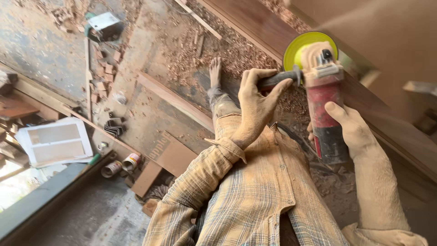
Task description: The person sands wooden boards using an angle grinder.
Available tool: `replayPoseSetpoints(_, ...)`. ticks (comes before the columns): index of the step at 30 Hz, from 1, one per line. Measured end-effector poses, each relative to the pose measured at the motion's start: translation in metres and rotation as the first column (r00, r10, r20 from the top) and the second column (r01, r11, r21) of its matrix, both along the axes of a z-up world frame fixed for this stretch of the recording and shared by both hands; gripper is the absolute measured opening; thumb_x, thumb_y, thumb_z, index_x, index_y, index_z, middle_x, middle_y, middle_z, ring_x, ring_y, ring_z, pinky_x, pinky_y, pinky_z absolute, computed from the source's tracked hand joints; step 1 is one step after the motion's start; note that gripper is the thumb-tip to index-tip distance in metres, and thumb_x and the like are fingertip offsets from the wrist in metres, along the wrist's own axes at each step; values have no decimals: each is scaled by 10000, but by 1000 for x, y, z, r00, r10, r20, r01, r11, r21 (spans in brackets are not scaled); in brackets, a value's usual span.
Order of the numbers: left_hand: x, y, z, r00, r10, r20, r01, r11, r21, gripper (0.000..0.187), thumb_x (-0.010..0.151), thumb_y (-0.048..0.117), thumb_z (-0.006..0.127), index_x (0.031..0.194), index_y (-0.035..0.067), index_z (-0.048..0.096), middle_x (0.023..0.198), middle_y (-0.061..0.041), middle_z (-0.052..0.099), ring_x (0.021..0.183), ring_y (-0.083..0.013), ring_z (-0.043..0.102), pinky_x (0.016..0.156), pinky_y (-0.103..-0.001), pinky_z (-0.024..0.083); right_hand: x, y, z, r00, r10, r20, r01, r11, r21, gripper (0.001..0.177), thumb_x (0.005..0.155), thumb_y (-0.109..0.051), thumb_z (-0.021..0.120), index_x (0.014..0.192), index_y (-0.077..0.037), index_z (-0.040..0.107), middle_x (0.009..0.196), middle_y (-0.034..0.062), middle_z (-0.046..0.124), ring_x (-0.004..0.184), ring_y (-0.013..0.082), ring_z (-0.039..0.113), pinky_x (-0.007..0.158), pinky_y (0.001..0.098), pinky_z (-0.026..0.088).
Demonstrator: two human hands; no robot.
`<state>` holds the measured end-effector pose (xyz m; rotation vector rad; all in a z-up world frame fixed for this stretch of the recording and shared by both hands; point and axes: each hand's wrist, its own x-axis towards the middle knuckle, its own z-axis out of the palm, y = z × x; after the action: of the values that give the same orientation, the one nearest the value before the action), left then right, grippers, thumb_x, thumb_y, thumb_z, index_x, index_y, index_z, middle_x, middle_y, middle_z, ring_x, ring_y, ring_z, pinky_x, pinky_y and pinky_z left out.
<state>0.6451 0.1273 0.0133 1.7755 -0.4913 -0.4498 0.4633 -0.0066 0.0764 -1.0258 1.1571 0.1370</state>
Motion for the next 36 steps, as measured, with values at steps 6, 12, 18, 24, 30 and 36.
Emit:
replayPoseSetpoints(6, 119, 14, 18, 989, 98, -107, -109, 989, -105, 357, 853, 220, 867, 1091, 49, 662, 1095, -62, 612, 938, -131, 697, 834, -252, 631, 131, 13, 7, 999, -11, -51, 12, 1000, 14, 454, 989, -432, 593, 1155, -12, 641, 846, 129, 693, 654, 244, 683, 585, 398, 580)
replayPoseSetpoints(12, 197, 36, 13, 986, 140, 94, -145, 988, 45, 368, 821, 200, 913, 1068, 52, 684, 1038, -75, 627, 935, -181, 625, 814, -298, 575, 219, 19, 7, 995, 98, -24, -98, 995, 18, 482, 981, -443, 614, 1135, 12, 644, 836, 139, 697, 677, 233, 698, 619, 377, 597)
replayPoseSetpoints(18, 253, 55, 12, 984, 166, 67, -168, 986, 21, 352, 869, 235, 882, 1086, 64, 663, 1072, -69, 624, 923, -155, 667, 819, -270, 611, 285, 27, 8, 987, 151, 48, -155, 985, 77, 478, 962, -450, 611, 1124, -2, 658, 817, 137, 711, 658, 228, 709, 610, 365, 601)
replayPoseSetpoints(24, 306, 61, 12, 978, 200, 52, -198, 979, -41, 345, 874, 180, 880, 1099, 49, 653, 1119, -67, 653, 993, -157, 731, 867, -270, 661, 335, 35, -4, 968, 232, 97, -229, 973, -40, 602, 877, -562, 628, 1197, -53, 613, 803, 102, 697, 628, 205, 698, 577, 377, 614)
replayPoseSetpoints(30, 307, 53, 18, 988, 74, 135, -52, 986, -157, 353, 906, 153, 877, 1148, 42, 645, 1156, -81, 608, 1057, -171, 700, 925, -295, 666, 316, 42, -6, 935, 169, 310, -145, 984, -99, 668, 915, -626, 648, 1189, -18, 610, 836, 91, 684, 694, 173, 707, 635, 334, 626)
replayPoseSetpoints(36, 288, 41, 2, 986, 20, 167, -17, 1000, -18, 344, 888, 195, 878, 1119, 61, 661, 1114, -57, 624, 990, -135, 680, 849, -246, 654, 292, 33, -19, 957, 148, 250, -129, 987, -92, 631, 928, -576, 653, 1240, -29, 628, 915, 78, 696, 749, 156, 701, 667, 331, 614)
